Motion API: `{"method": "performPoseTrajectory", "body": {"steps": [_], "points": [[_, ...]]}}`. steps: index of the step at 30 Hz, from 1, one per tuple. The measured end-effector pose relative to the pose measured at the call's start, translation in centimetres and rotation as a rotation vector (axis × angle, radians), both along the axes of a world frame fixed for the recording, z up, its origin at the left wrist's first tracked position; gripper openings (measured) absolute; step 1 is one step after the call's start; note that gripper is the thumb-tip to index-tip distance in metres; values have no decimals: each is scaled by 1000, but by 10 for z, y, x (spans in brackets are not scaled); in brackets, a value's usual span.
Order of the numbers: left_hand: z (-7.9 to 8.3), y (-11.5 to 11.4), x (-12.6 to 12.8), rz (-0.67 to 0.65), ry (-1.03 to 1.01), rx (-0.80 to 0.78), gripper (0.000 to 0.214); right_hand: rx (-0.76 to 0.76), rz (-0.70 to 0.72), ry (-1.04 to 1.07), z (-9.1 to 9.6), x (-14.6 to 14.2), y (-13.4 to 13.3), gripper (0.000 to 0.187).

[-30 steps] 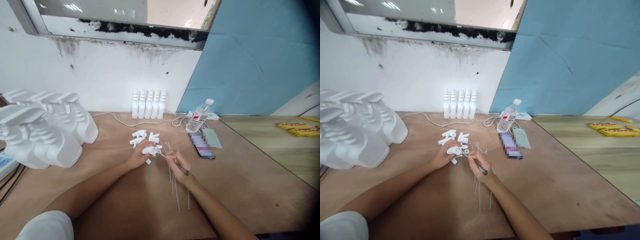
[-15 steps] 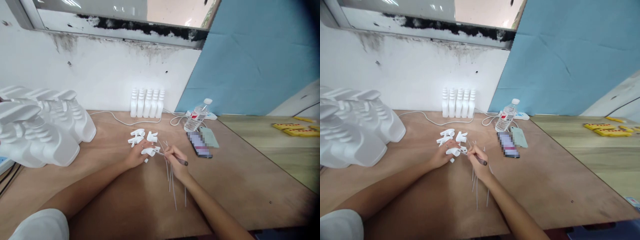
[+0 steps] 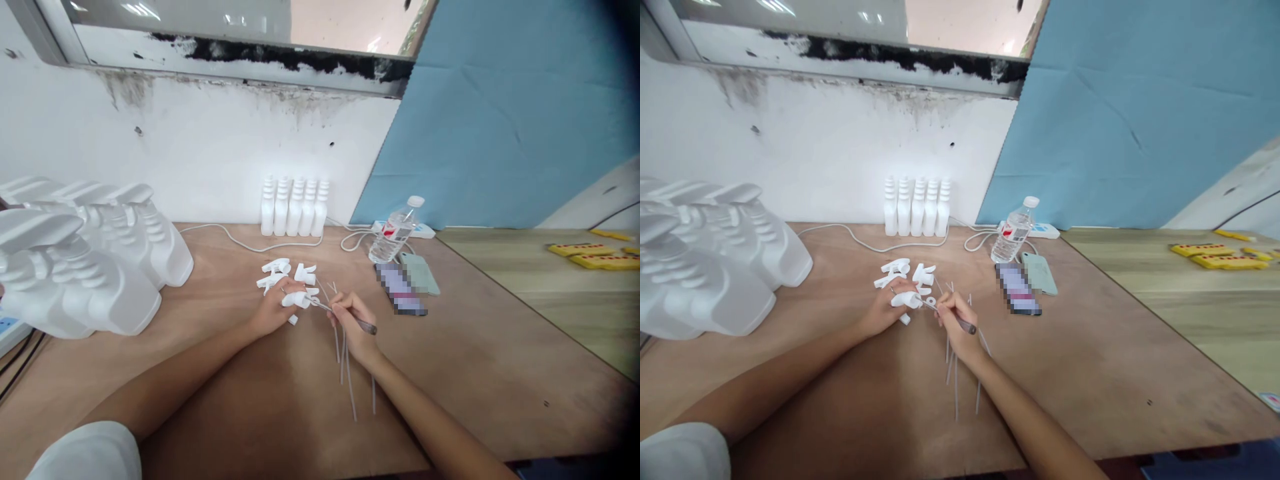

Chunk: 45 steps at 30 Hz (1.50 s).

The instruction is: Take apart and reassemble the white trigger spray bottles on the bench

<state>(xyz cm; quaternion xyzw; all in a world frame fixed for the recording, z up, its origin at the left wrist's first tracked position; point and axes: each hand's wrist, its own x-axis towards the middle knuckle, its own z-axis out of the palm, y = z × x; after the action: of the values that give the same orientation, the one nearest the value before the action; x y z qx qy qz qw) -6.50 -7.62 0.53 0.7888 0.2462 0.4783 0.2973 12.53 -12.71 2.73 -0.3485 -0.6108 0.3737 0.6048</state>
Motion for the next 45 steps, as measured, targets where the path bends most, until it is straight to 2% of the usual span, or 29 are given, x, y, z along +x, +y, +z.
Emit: {"method": "performPoseTrajectory", "body": {"steps": [3, 6, 9, 12, 15, 18, 33, 41, 43, 45], "points": [[1, 1, 0, 35, 8, -14, 14, 65, -18, -54, -3, -3, -1, 26], [-1, 2, -1, 78, -23, -55, 18, 61, -1, -27, -4, -4, -1, 25], [-5, 3, -1, 72, -56, -55, 22, -9, 57, 62, -4, -2, 4, 24], [-6, 3, -2, 1, -50, -39, 18, -117, 130, 153, -2, 3, 9, 24], [-6, 2, -1, -65, -40, -34, 14, -233, 195, 230, 3, 7, 13, 23], [-4, 0, -1, -70, -19, -41, 13, -306, 217, 257, 10, 8, 14, 23], [-5, 0, -1, -58, -35, -81, 22, -408, 261, 286, 13, 10, 18, 22], [-4, -1, -1, -90, -7, -115, 28, -436, 346, 235, 9, 7, 15, 22], [0, -3, 0, -69, 8, -146, 31, -376, 322, 191, 6, 6, 15, 21], [4, -4, 0, -61, 9, -171, 31, -227, 264, 73, 3, 6, 13, 14]]}}
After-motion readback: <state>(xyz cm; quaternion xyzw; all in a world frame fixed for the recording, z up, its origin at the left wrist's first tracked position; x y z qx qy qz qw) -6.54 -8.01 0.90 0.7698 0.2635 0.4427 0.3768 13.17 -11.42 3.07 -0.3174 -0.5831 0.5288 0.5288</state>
